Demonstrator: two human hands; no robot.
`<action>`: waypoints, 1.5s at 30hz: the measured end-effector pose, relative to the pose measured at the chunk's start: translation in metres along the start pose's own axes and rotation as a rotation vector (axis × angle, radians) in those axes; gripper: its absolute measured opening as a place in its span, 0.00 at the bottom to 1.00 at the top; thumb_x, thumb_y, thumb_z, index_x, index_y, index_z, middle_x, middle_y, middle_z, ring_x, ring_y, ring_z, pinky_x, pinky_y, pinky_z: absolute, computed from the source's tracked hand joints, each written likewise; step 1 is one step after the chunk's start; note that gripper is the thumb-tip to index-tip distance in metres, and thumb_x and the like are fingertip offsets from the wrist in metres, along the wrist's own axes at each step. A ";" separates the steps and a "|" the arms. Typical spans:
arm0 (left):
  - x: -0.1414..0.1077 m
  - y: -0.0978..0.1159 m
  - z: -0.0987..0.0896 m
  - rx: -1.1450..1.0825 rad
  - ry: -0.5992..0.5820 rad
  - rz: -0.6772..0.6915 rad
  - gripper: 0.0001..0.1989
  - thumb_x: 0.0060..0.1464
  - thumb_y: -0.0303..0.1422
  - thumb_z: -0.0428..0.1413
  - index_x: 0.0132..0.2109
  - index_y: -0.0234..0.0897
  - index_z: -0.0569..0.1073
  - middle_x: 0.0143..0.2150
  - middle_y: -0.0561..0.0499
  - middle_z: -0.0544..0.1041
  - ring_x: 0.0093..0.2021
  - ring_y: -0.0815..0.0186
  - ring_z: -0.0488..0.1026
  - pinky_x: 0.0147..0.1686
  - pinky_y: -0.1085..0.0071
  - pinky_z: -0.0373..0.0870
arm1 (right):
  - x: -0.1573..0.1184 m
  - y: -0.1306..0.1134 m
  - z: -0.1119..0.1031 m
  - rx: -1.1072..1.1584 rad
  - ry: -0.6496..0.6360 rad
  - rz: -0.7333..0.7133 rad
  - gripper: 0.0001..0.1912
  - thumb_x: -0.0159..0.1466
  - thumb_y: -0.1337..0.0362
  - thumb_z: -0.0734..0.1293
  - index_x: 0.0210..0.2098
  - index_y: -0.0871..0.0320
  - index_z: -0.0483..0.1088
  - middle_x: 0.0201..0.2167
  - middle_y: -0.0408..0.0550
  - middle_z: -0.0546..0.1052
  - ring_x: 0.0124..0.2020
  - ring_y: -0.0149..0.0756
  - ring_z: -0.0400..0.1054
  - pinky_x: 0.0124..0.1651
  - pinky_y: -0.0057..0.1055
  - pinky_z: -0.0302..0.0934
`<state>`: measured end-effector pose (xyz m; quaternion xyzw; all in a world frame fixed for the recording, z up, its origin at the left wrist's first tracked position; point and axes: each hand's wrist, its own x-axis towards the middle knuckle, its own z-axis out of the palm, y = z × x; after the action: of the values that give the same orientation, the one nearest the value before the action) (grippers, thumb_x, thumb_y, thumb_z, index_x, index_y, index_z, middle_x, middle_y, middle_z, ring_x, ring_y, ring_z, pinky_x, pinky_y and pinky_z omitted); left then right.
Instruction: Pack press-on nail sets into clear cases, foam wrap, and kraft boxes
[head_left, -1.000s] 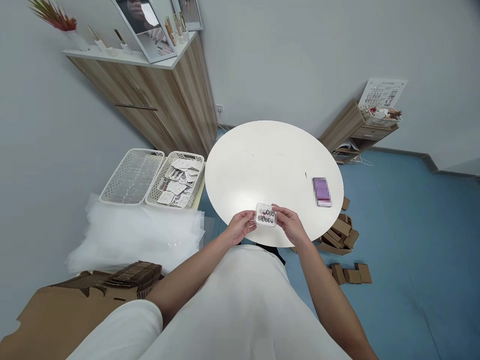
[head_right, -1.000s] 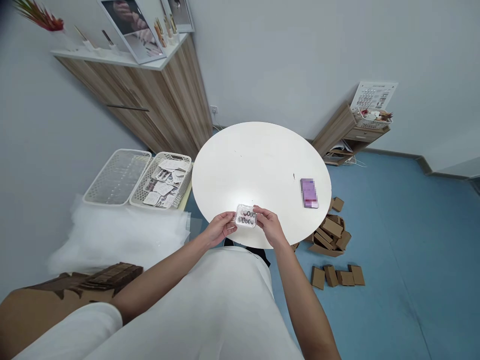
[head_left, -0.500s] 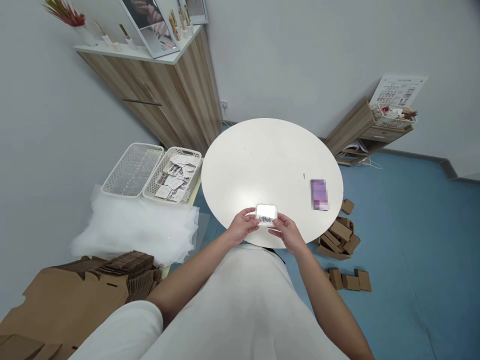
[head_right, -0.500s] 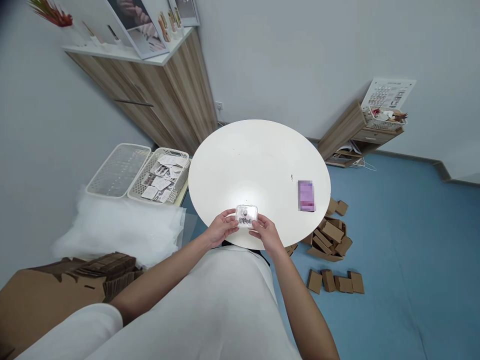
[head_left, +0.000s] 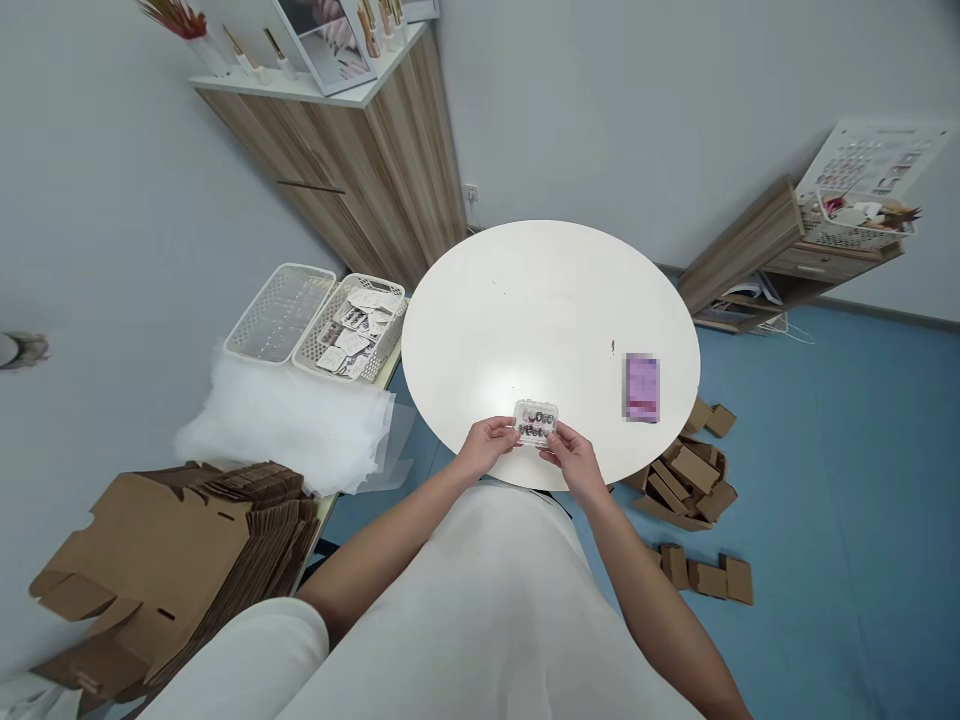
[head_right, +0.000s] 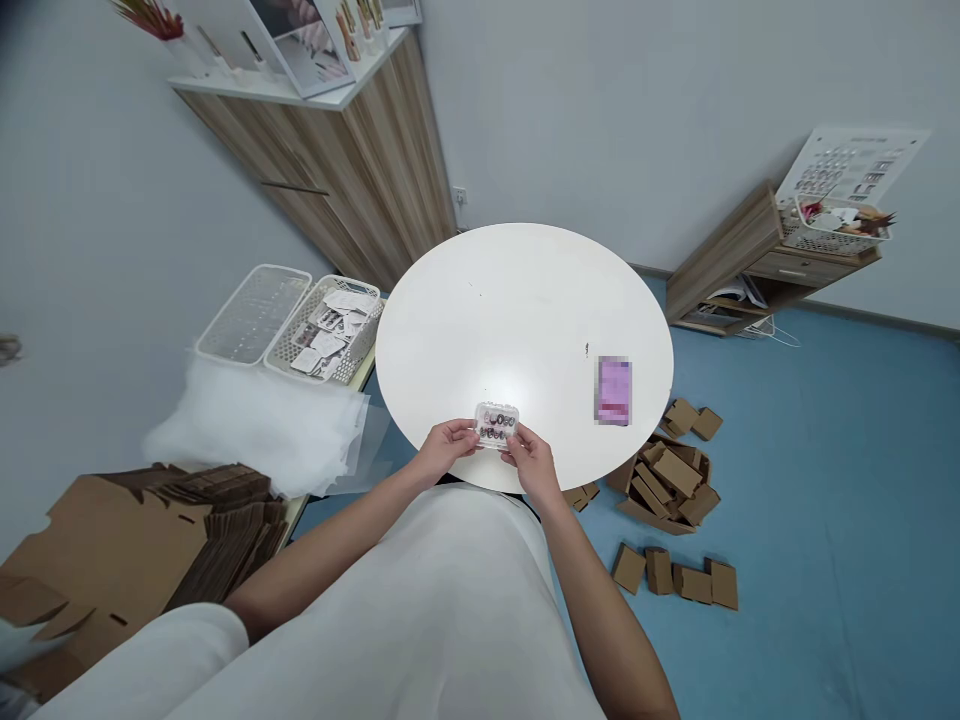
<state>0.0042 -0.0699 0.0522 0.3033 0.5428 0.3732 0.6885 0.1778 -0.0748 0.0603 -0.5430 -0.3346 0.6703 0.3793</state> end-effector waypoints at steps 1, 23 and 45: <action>0.001 -0.002 0.001 -0.003 0.013 0.006 0.24 0.38 0.39 0.63 0.43 0.33 0.70 0.31 0.49 0.75 0.35 0.64 0.74 0.42 0.62 0.67 | 0.000 0.001 -0.001 0.004 0.006 0.000 0.24 0.51 0.52 0.66 0.46 0.52 0.69 0.41 0.45 0.73 0.40 0.36 0.68 0.44 0.38 0.65; 0.026 -0.003 -0.033 0.263 0.154 0.186 0.22 0.50 0.37 0.54 0.53 0.40 0.64 0.49 0.45 0.68 0.39 0.67 0.72 0.41 0.67 0.69 | 0.044 0.016 0.039 0.013 0.141 0.061 0.24 0.51 0.57 0.67 0.45 0.52 0.58 0.40 0.45 0.69 0.35 0.33 0.68 0.40 0.36 0.65; 0.111 0.038 -0.214 0.397 0.372 0.087 0.28 0.47 0.36 0.55 0.56 0.43 0.60 0.52 0.46 0.59 0.51 0.61 0.62 0.44 0.67 0.65 | 0.191 0.018 0.215 -0.576 -0.013 0.097 0.28 0.52 0.55 0.65 0.51 0.53 0.60 0.45 0.49 0.62 0.39 0.36 0.59 0.42 0.36 0.60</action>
<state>-0.1962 0.0465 -0.0226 0.3815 0.7089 0.3382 0.4874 -0.0590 0.0753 -0.0058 -0.6395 -0.4872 0.5684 0.1747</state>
